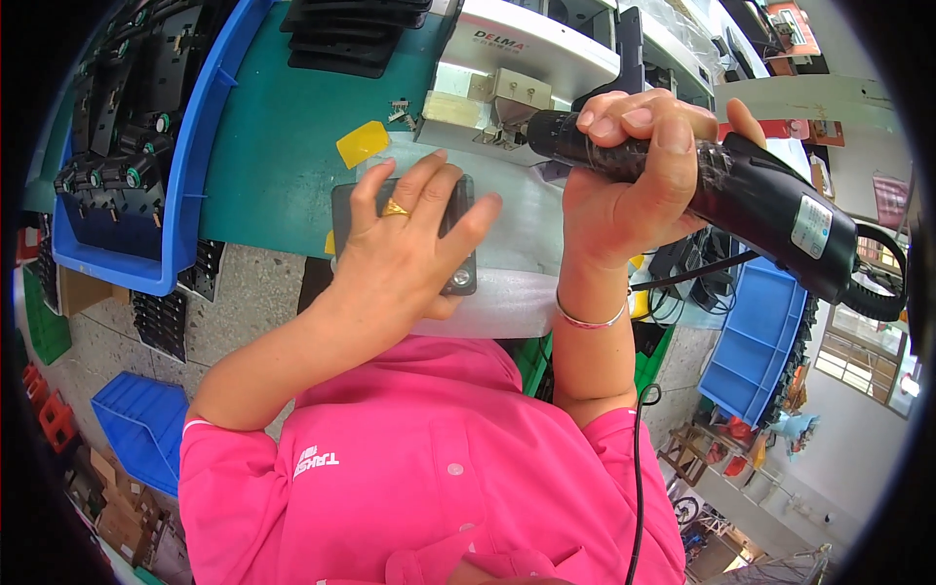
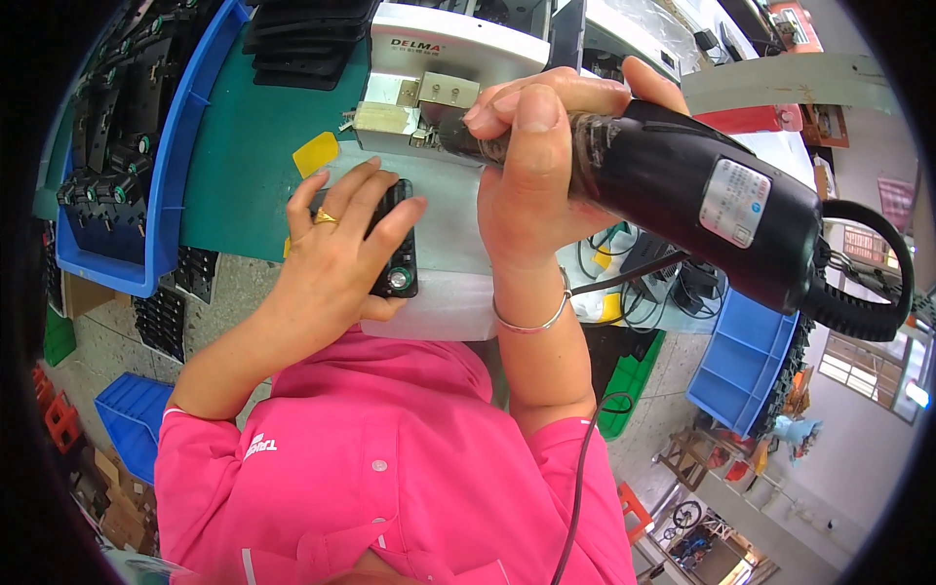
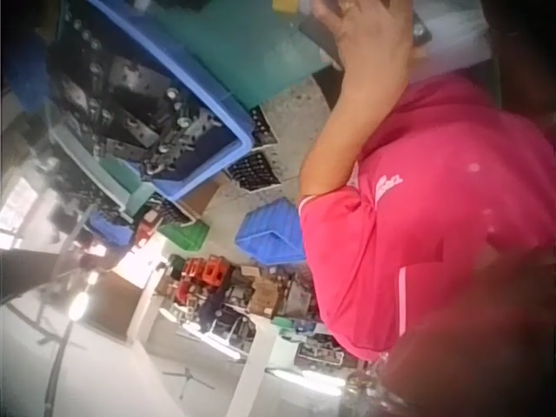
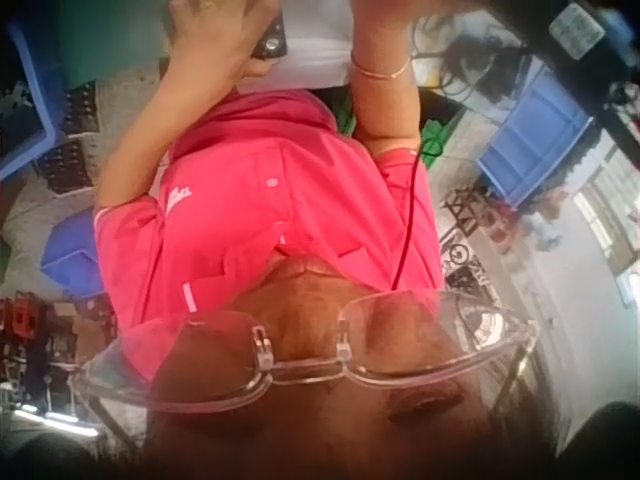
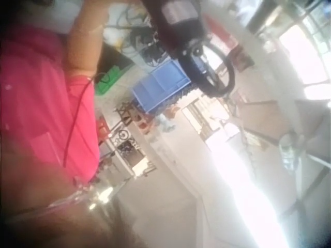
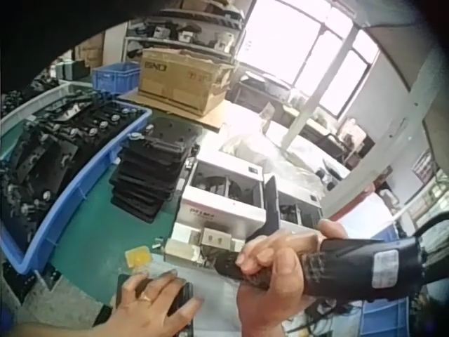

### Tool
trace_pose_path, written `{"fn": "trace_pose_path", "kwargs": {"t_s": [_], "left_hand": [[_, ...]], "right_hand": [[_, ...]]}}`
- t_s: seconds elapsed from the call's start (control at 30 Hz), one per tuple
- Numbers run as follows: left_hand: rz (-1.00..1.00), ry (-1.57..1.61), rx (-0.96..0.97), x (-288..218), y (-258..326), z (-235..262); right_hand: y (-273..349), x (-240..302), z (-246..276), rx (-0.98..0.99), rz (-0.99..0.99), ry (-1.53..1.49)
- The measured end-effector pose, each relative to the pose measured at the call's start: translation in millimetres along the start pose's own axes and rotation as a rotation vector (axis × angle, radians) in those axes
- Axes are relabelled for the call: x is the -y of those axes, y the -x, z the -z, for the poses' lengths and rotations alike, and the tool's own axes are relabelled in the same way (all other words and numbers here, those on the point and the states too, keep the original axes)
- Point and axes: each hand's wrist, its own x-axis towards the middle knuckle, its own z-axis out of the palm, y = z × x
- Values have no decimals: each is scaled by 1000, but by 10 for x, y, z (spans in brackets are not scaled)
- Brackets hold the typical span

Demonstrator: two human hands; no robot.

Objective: The person assembles plastic housings by hand at a factory workbench, securing them with screws using an electric screwdriver.

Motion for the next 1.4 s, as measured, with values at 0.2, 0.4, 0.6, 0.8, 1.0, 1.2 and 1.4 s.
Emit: {"fn": "trace_pose_path", "kwargs": {"t_s": [0.2,0.4,0.6,0.8,1.0,1.2,1.4], "left_hand": [[-12,36,58,35,-68,-169],[21,222,62,166,-75,-244],[29,267,-12,180,-4,-277],[51,194,-116,196,180,-281],[-58,161,-262,203,299,-385],[-157,89,-345,173,338,-502],[-140,99,-371,141,310,-535]], "right_hand": [[-9,-36,-22,36,-4,19],[-128,-83,-97,253,-49,177],[-292,-372,-253,198,0,-513],[-124,45,-36,225,-182,39],[208,350,198,297,-323,21],[484,342,264,162,-342,-70],[594,338,260,183,-331,-48]]}}
